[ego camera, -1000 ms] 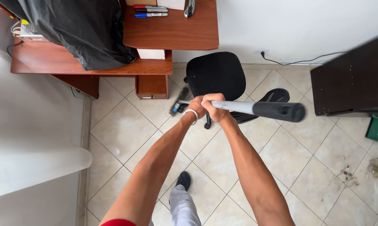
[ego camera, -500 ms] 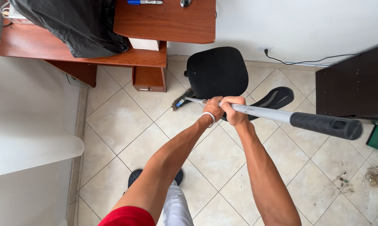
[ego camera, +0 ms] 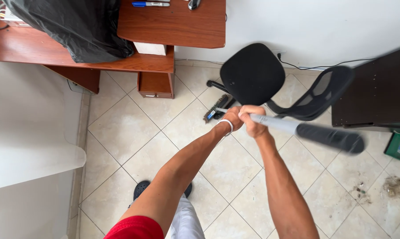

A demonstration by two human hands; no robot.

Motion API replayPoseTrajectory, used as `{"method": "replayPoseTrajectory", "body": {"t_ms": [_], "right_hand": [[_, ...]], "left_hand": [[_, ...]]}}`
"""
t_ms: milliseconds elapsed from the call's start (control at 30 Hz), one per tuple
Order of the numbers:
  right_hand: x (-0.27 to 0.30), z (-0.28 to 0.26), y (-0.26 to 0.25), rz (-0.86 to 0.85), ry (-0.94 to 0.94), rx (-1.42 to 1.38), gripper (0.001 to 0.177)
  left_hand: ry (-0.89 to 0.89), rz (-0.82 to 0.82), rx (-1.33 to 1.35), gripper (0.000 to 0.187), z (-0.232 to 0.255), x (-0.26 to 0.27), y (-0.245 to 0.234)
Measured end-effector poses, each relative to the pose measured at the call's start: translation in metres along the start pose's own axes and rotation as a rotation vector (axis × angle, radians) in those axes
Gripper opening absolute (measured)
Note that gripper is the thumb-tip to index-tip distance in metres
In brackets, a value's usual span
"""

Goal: Sweeping debris off a tiled floor using a broom and then adjusting a bicycle trainer device.

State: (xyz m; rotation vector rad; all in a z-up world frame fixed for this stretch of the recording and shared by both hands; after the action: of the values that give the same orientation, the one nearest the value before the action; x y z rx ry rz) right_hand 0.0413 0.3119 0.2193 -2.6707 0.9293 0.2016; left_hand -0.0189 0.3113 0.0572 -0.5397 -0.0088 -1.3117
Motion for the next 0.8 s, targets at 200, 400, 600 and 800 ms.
{"method": "replayPoseTrajectory", "body": {"t_ms": [200, 400, 600, 800], "right_hand": [[-0.045, -0.018, 0.004, 0.013, 0.086, -0.127, 0.021], [-0.073, -0.016, 0.027, 0.061, 0.016, -0.127, 0.023], [-0.075, 0.028, 0.046, 0.246, -0.066, -0.127, 0.02], [-0.056, 0.109, 0.082, 0.365, -0.137, -0.133, 0.016]], "left_hand": [[0.064, 0.056, -0.031, 0.027, 0.034, 0.008, -0.065], [0.008, 0.014, -0.145, 0.026, 0.037, 0.0, -0.119], [0.133, -0.093, -0.309, 0.021, 0.018, -0.037, -0.131], [0.25, -0.05, -0.427, 0.02, -0.119, -0.113, -0.088]]}}
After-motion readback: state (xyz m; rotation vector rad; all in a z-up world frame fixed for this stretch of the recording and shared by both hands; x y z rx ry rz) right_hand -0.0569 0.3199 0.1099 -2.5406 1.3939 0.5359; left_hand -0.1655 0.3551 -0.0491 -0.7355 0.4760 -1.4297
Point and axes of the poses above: each hand's wrist, its own x-axis away from the middle knuckle, its own y-axis out of the palm, z = x × y, the point moved 8 cm from there along -x, towards the middle knuckle, and after that the axes turned 4 degrees about -x, right-handed, at the moved point
